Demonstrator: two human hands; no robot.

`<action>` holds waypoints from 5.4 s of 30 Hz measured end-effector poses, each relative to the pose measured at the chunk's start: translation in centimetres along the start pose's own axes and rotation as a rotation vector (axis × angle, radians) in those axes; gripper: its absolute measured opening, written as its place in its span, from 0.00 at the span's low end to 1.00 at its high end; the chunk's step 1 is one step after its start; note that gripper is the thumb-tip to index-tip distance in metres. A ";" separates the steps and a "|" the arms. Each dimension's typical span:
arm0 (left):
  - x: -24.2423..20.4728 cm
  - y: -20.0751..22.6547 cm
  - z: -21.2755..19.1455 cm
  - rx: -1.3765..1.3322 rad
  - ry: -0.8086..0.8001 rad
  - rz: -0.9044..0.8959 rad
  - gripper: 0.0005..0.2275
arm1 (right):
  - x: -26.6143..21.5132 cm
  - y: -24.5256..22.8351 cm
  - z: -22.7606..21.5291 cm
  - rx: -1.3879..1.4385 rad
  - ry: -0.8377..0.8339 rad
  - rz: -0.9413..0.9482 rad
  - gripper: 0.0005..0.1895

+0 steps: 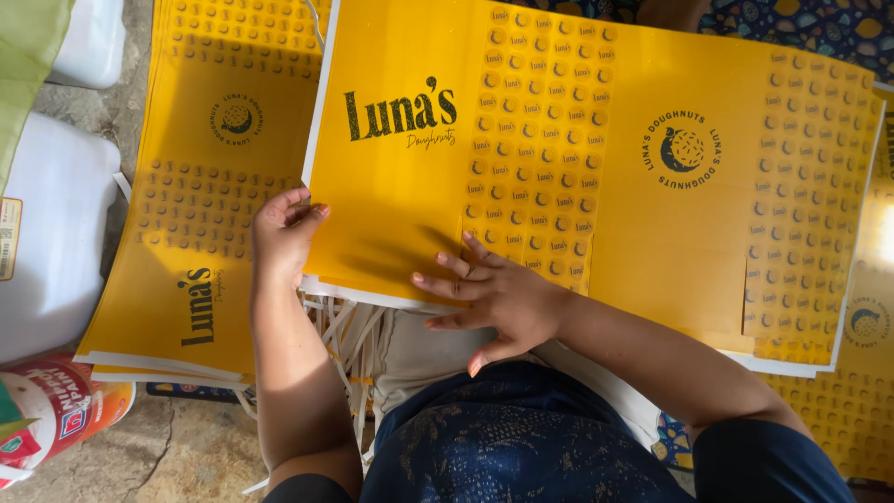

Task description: Peeling off waste paper strips from the edges of printed paper bags

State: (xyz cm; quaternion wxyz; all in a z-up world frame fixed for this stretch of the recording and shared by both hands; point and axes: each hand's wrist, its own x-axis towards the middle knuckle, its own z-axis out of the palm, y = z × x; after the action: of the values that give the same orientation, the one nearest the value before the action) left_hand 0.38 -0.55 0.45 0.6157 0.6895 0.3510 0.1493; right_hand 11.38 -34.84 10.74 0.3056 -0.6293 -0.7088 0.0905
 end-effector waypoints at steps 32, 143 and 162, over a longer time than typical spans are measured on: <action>-4.5 7.4 -1.3 -0.331 -0.240 0.238 0.22 | 6.0 -0.9 1.3 -0.159 0.388 0.074 0.26; -4.6 2.8 -0.4 -0.144 -0.178 -0.075 0.34 | 13.4 11.4 -3.9 -0.347 -0.220 0.578 0.42; -4.9 -1.4 -1.3 -0.267 -0.151 0.161 0.32 | -24.3 14.9 -15.6 -0.602 0.447 1.260 0.35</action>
State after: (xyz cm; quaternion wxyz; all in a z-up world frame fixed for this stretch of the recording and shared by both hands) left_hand -4.33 -2.81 0.51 0.7126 0.6366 0.2246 0.1912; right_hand 32.87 -58.97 7.76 0.1467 -0.9777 -0.1276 -0.0800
